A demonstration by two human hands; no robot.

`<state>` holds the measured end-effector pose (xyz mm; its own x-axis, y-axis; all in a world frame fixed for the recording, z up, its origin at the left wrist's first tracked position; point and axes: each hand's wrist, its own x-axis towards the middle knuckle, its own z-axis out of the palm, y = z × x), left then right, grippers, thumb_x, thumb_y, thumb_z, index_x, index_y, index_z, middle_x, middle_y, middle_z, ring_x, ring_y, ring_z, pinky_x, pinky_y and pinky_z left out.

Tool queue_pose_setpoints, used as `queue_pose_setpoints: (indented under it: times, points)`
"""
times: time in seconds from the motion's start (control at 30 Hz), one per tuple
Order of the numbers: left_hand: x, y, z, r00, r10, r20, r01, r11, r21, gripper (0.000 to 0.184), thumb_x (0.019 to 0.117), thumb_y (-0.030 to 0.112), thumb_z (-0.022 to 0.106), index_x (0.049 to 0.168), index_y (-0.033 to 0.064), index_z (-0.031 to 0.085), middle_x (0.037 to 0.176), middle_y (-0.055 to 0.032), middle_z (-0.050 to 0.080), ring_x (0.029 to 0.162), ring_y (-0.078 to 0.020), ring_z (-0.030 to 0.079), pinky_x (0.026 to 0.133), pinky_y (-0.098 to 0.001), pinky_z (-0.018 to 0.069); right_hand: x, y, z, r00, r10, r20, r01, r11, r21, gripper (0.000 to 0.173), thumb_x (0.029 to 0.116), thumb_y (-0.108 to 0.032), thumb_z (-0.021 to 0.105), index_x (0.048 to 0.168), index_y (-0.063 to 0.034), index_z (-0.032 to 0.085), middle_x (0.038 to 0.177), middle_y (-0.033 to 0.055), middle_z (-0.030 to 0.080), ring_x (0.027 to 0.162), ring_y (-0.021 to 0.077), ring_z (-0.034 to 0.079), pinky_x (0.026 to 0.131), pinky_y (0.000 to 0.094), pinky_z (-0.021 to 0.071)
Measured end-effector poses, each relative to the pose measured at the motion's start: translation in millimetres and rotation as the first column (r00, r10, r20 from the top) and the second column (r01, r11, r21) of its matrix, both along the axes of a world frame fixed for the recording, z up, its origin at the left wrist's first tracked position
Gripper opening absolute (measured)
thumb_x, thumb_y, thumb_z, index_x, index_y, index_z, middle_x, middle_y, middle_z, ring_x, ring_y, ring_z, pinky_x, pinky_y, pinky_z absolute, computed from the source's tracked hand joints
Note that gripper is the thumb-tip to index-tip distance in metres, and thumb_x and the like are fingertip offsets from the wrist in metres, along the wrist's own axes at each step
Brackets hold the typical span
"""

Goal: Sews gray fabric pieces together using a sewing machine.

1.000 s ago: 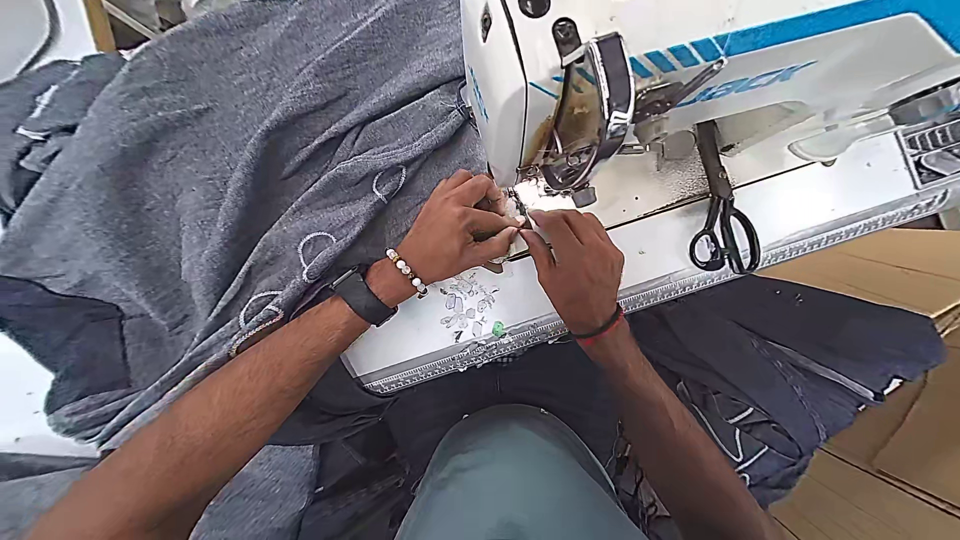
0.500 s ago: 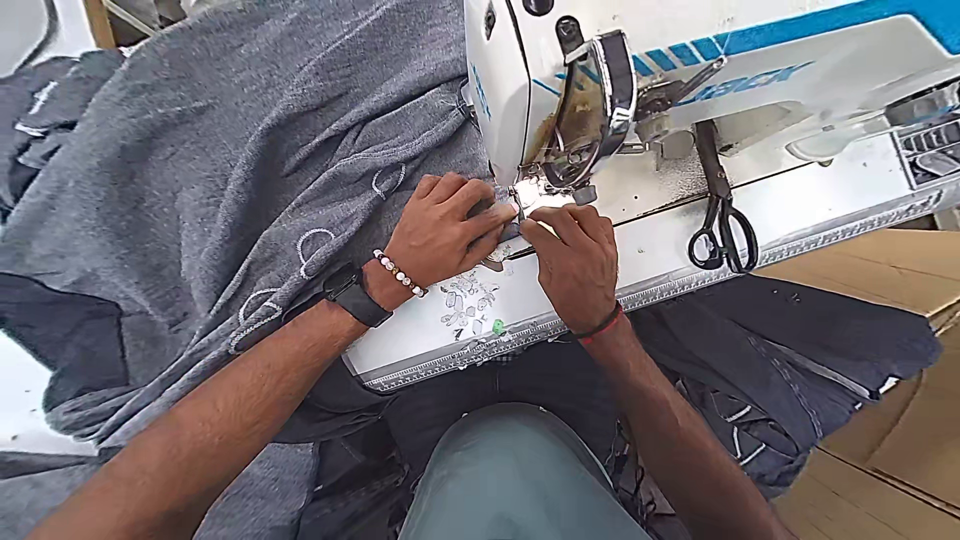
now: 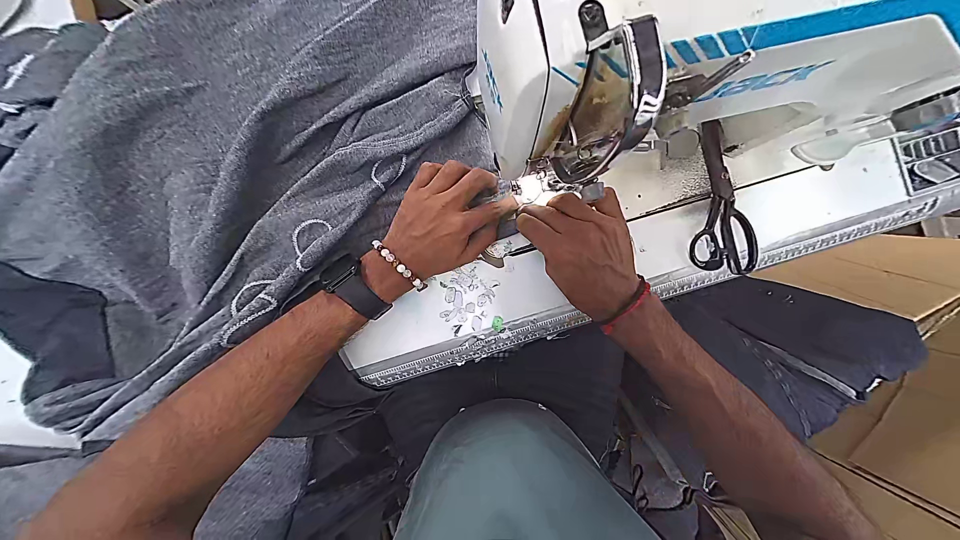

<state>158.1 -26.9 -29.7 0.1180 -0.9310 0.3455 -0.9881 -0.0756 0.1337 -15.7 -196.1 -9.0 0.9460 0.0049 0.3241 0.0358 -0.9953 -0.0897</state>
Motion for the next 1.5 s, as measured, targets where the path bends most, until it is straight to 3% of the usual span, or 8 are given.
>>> queue_pose_setpoints:
  times: [0.2, 0.33, 0.47, 0.9, 1.1, 1.2, 1.3, 1.5]
  points:
    - [5, -2, 0, 1.000, 0.000, 0.017, 0.000, 1.000, 0.007, 0.036, 0.1024, 0.031, 0.049, 0.131, 0.0287, 0.071, 0.127, -0.0089, 0.067, 0.119, -0.0312, 0.058, 0.099, -0.0490, 0.0414, 4, -2, -5, 0.999, -0.033, 0.044, 0.033, 0.999, -0.008, 0.026, 0.0989, -0.005, 0.055, 0.110, -0.0181, 0.075, 0.114, -0.0025, 0.076, 0.100, 0.0203, 0.068, 0.083, 0.0439, 0.0448]
    - [7, -2, 1, 1.000, -0.023, 0.013, 0.023, 1.000, -0.005, 0.036, 0.1023, 0.030, 0.049, 0.132, 0.0292, 0.071, 0.127, -0.0087, 0.067, 0.119, -0.0313, 0.058, 0.099, -0.0497, 0.0411, 2, -2, -9, 0.996, -0.083, 0.040, 0.082, 0.996, 0.037, 0.024, 0.1031, -0.015, 0.054, 0.113, -0.0217, 0.076, 0.120, -0.0041, 0.075, 0.114, 0.0218, 0.065, 0.093, 0.0466, 0.0439]
    - [9, -2, 0, 0.998, -0.069, 0.011, 0.069, 0.998, -0.010, 0.036, 0.1023, 0.030, 0.049, 0.132, 0.0312, 0.070, 0.125, -0.0088, 0.067, 0.118, -0.0314, 0.058, 0.100, -0.0492, 0.0407, -7, 4, -4, 0.986, -0.168, -0.021, 0.169, 0.985, 0.032, 0.025, 0.1025, -0.028, 0.055, 0.117, -0.0250, 0.075, 0.113, 0.0104, 0.065, 0.105, 0.0312, 0.058, 0.082, 0.0496, 0.0413]
    - [21, -4, 2, 0.995, -0.100, 0.009, 0.100, 0.994, -0.051, 0.031, 0.1021, 0.027, 0.054, 0.125, 0.0263, 0.074, 0.127, -0.0027, 0.070, 0.122, -0.0295, 0.057, 0.103, -0.0479, 0.0379, 5, 8, 6, 0.955, -0.243, -0.168, 0.223, 0.966, -0.133, 0.038, 0.1022, -0.015, 0.051, 0.133, -0.0281, 0.069, 0.107, 0.0129, 0.065, 0.100, 0.0345, 0.060, 0.077, 0.0497, 0.0402]
    - [34, -9, 3, 0.996, -0.092, 0.019, 0.093, 0.995, -0.037, 0.031, 0.1021, 0.025, 0.052, 0.122, 0.0265, 0.075, 0.122, -0.0036, 0.072, 0.122, -0.0309, 0.057, 0.103, -0.0485, 0.0374, -4, 16, 15, 0.952, -0.193, -0.237, 0.180, 0.981, -0.074, 0.040, 0.1015, -0.011, 0.054, 0.140, -0.0154, 0.063, 0.111, 0.0175, 0.063, 0.100, 0.0393, 0.058, 0.074, 0.0539, 0.0400]
    - [42, -11, 4, 0.996, -0.089, 0.026, 0.089, 0.996, -0.029, 0.029, 0.1023, 0.026, 0.052, 0.119, 0.0254, 0.077, 0.125, -0.0033, 0.071, 0.123, -0.0311, 0.057, 0.104, -0.0493, 0.0369, -19, -18, 40, 0.936, -0.282, -0.213, 0.296, 0.955, 0.037, 0.029, 0.1037, -0.020, 0.053, 0.124, -0.0089, 0.070, 0.124, 0.0231, 0.064, 0.110, 0.0450, 0.062, 0.080, 0.0632, 0.0473]
    - [45, -13, 4, 0.997, -0.066, 0.034, 0.066, 0.997, -0.026, 0.029, 0.1018, 0.025, 0.051, 0.116, 0.0223, 0.076, 0.127, -0.0052, 0.070, 0.123, -0.0319, 0.057, 0.104, -0.0503, 0.0365, -53, -100, 61, 0.768, -0.629, -0.120, 0.637, 0.771, 0.031, 0.038, 0.1075, -0.026, 0.043, 0.130, -0.0047, 0.065, 0.133, 0.0260, 0.061, 0.124, 0.0455, 0.058, 0.099, 0.0656, 0.0453]
    - [45, -13, 3, 0.997, -0.077, 0.021, 0.078, 0.996, -0.038, 0.028, 0.1019, 0.026, 0.051, 0.111, 0.0202, 0.077, 0.126, -0.0051, 0.071, 0.123, -0.0321, 0.057, 0.102, -0.0513, 0.0370, -64, -153, 9, 0.621, -0.780, -0.076, 0.772, 0.626, -0.111, 0.035, 0.1001, -0.026, 0.044, 0.101, -0.0072, 0.074, 0.118, 0.0185, 0.072, 0.116, 0.0425, 0.065, 0.087, 0.0647, 0.0482]
